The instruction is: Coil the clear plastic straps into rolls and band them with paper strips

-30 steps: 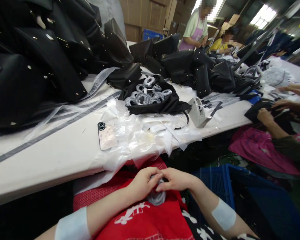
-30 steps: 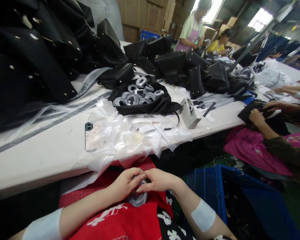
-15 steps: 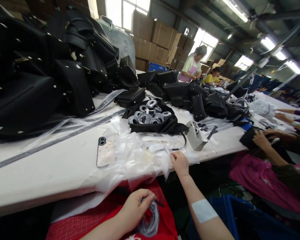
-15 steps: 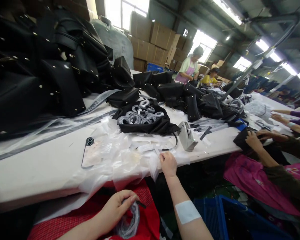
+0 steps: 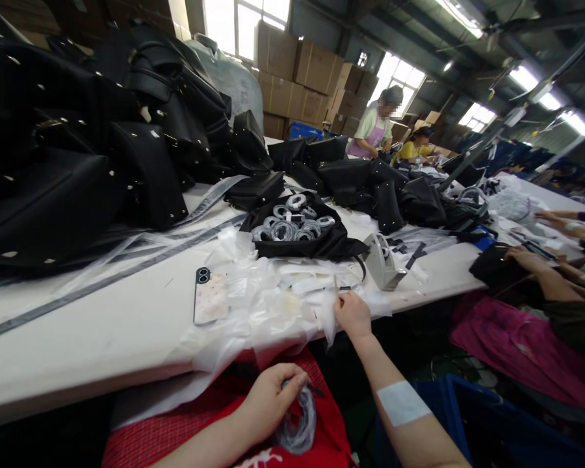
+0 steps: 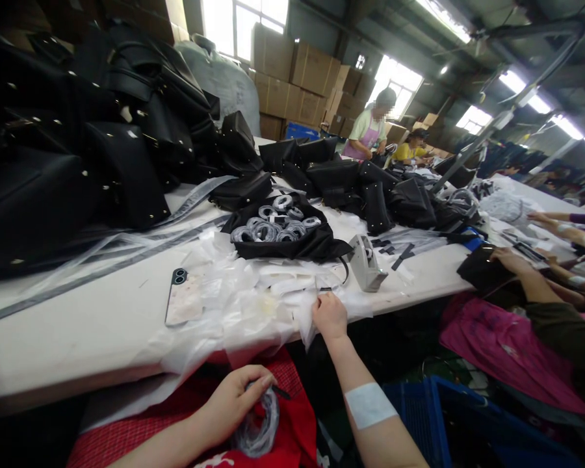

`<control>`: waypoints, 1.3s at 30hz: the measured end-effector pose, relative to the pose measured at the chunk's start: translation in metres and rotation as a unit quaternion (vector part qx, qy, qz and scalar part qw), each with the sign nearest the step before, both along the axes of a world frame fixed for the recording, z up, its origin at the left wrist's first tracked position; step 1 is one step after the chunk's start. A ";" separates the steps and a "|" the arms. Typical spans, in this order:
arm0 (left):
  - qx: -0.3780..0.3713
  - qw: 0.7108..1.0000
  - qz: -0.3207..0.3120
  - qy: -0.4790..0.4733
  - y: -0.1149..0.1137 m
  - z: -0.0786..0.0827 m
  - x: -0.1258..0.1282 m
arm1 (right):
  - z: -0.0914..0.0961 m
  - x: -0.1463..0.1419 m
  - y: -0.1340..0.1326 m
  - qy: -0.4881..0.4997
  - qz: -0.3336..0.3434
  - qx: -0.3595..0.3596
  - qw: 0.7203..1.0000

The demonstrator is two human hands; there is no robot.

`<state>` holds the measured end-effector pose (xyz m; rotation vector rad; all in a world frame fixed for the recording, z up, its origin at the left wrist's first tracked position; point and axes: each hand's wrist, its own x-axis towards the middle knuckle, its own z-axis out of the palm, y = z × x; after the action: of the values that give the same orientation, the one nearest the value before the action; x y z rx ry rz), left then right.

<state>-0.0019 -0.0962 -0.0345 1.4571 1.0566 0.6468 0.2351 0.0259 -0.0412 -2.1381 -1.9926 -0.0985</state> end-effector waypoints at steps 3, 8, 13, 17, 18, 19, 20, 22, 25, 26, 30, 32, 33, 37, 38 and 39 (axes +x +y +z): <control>-0.003 1.000 0.003 -0.002 -0.001 0.000 -0.002 | 0.002 0.003 0.005 0.022 -0.022 0.011 0.999; -0.009 1.000 0.010 -0.006 -0.003 0.002 -0.004 | 0.022 0.013 0.002 0.067 -0.026 0.057 0.996; -0.007 1.000 0.011 -0.016 -0.004 0.003 -0.005 | 0.059 0.008 -0.032 0.153 0.026 0.121 0.980; -0.005 1.000 -0.008 -0.021 -0.005 0.004 -0.006 | 0.081 -0.019 -0.071 0.262 0.124 0.094 0.953; 0.000 1.000 -0.015 -0.025 -0.005 0.004 -0.006 | 0.083 -0.027 -0.081 0.283 0.151 0.055 0.946; 0.005 0.999 -0.019 -0.031 -0.005 0.005 -0.006 | 0.084 -0.035 -0.089 0.301 0.177 0.010 0.937; 0.008 0.999 -0.021 -0.040 -0.005 0.005 -0.006 | 0.084 -0.041 -0.098 0.313 0.202 -0.037 0.927; -0.004 0.998 -0.016 -0.060 -0.006 0.006 -0.007 | 0.080 -0.052 -0.112 0.320 0.244 -0.115 0.908; -0.036 0.997 -0.005 -0.074 -0.008 0.007 -0.007 | 0.072 -0.058 -0.126 0.330 0.284 -0.192 0.880; -0.037 0.997 -0.003 -0.073 -0.009 0.008 -0.008 | 0.070 -0.058 -0.128 0.346 0.281 -0.214 0.869; -0.050 0.996 0.022 -0.077 -0.012 0.009 -0.008 | 0.063 -0.045 -0.131 0.464 0.182 -0.311 0.809; -0.096 0.992 0.046 -0.072 -0.014 0.007 -0.008 | 0.059 -0.036 -0.134 0.523 0.114 -0.356 0.766; -0.118 0.989 0.060 -0.066 -0.014 0.005 -0.007 | 0.057 -0.033 -0.136 0.546 0.085 -0.369 0.747; -0.144 0.986 0.076 -0.043 -0.015 -0.001 -0.006 | 0.043 -0.028 -0.147 0.596 0.035 -0.371 0.711; -0.142 0.986 0.074 -0.042 -0.014 -0.002 -0.006 | 0.040 -0.029 -0.150 0.599 0.028 -0.351 0.719; -0.136 0.987 0.071 -0.045 -0.014 -0.002 -0.006 | 0.038 -0.030 -0.153 0.596 0.019 -0.311 0.740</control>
<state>-0.0078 -0.1098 -0.0367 1.1138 1.1378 0.6356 0.2050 -0.1270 -0.0028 -1.5683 -1.2503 1.6844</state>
